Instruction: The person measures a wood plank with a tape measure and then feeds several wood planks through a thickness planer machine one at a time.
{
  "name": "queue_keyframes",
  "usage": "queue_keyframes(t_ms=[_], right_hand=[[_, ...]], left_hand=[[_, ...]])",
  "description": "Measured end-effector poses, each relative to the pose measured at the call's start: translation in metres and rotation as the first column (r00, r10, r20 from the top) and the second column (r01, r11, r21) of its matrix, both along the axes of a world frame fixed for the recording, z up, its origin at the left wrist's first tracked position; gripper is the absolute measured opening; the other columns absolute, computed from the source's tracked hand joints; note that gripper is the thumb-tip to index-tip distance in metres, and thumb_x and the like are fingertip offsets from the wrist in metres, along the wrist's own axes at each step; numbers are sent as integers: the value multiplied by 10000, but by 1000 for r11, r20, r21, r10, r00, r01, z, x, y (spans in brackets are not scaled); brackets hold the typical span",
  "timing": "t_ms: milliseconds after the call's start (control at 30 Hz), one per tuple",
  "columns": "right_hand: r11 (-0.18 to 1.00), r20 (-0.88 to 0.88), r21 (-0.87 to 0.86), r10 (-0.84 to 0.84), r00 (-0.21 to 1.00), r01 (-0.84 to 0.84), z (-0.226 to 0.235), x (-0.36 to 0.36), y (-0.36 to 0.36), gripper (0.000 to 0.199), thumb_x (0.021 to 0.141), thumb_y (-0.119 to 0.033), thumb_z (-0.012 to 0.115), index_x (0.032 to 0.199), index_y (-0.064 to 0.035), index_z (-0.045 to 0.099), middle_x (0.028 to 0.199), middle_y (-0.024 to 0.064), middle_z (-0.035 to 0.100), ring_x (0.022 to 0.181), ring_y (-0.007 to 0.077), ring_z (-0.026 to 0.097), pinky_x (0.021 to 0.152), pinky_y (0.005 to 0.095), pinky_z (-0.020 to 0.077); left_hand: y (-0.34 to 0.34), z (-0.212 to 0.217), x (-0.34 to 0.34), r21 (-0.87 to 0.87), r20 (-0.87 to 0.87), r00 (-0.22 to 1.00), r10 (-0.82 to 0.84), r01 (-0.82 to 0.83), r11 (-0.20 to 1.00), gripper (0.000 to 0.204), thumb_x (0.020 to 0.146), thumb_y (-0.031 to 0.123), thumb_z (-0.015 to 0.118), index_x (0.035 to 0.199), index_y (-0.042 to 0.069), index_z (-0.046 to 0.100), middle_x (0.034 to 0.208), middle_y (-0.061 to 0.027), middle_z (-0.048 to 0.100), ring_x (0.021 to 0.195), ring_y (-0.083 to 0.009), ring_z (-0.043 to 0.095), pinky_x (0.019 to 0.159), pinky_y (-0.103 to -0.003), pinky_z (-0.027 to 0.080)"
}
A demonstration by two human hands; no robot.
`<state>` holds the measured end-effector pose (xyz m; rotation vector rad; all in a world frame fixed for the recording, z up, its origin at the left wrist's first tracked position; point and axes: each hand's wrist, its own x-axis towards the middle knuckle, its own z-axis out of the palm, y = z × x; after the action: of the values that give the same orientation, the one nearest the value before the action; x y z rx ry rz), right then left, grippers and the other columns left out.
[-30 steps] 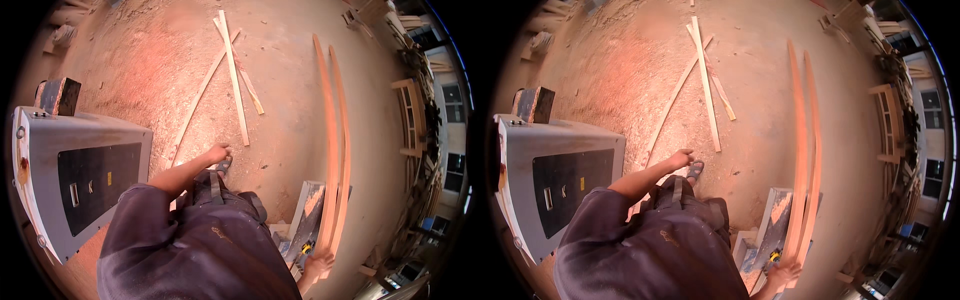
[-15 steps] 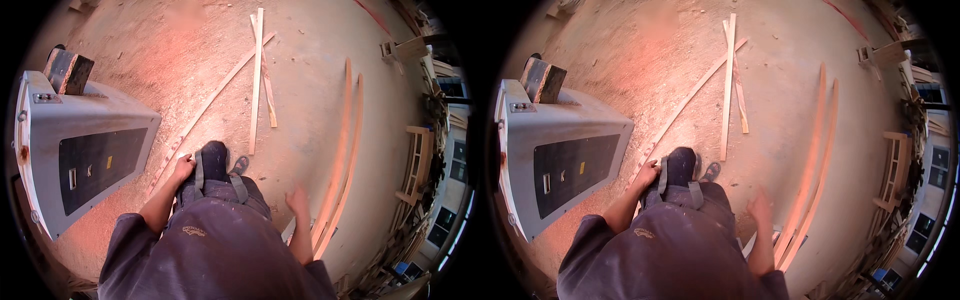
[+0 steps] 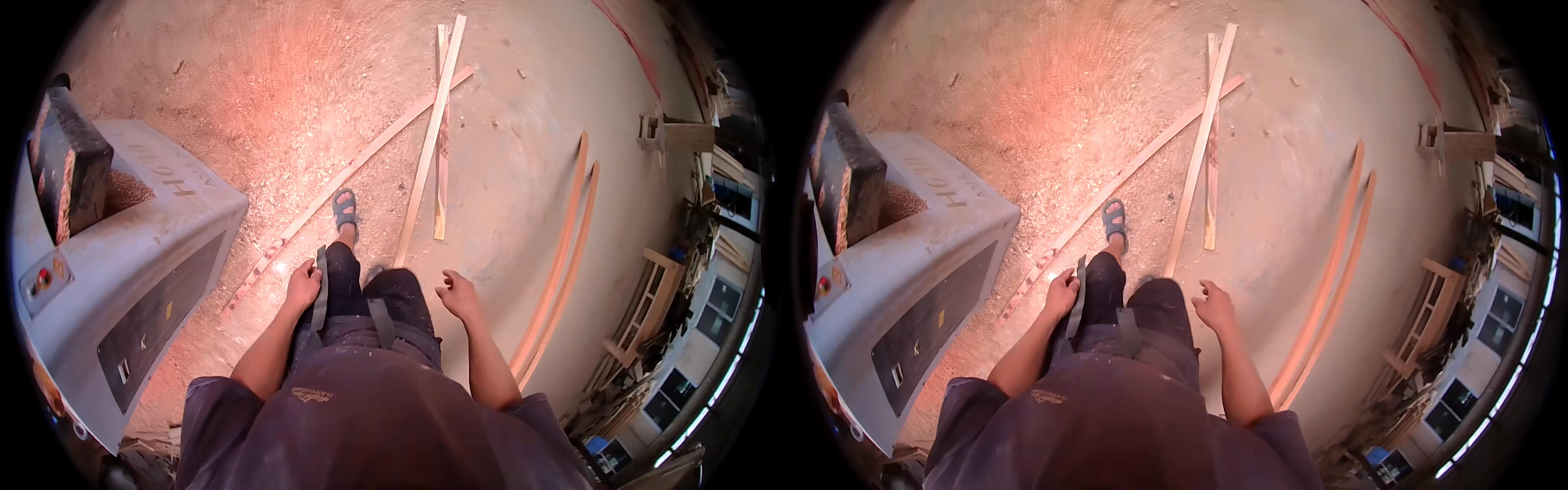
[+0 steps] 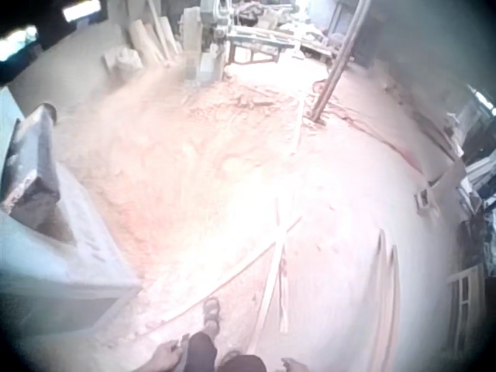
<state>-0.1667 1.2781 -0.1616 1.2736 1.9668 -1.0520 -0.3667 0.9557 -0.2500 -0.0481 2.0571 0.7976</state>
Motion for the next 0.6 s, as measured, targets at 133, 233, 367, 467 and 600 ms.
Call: queue_keyframes(t_ms=[133,233,367,467,600], right_hand=[[994,8,39,100,995,-100,-89,-79,38,438,754,-143,706,1163,-2,635,971,210,697,911,308,686,825,381,537],[998,12,-66,-20,1000,21,-202,-114,74,298,787,-116,664,1036,48,669,850,194,694,688,252,693,649,356,553],[928,122,-272,-230,966,255,-296,-222,110,151,820,-40,582,913,41,669,759,164,668,578,242,658,496,338,515],[906,125,-323,-247,961,275,-396,-282,120,124,834,-7,541,877,38,648,734,154,656,571,258,648,444,334,491],[823,150,-339,-430,890,455,-539,-338,132,138,857,-90,591,911,30,631,723,152,630,606,284,636,507,379,523]], left_hand=[[11,-31,-2,57,7,999,-33,32,998,483,861,193,618,1281,-33,544,1154,-252,622,1097,-385,584,999,-400,432],[38,-29,-12,-64,13,995,-101,101,993,506,854,205,633,1275,-60,538,1208,-259,586,1157,-400,538,1029,-404,404],[50,-90,8,-87,-46,999,-23,19,996,649,863,242,637,1381,-58,390,1336,-285,464,1250,-420,442,1041,-445,383],[91,-103,-5,-267,-2,998,64,-63,962,665,851,281,654,1370,-39,389,1289,-272,467,1218,-435,445,1005,-485,404],[100,-126,1,-318,-36,993,116,-122,940,647,828,284,678,1334,-31,428,1218,-248,495,1160,-427,481,957,-500,429]])
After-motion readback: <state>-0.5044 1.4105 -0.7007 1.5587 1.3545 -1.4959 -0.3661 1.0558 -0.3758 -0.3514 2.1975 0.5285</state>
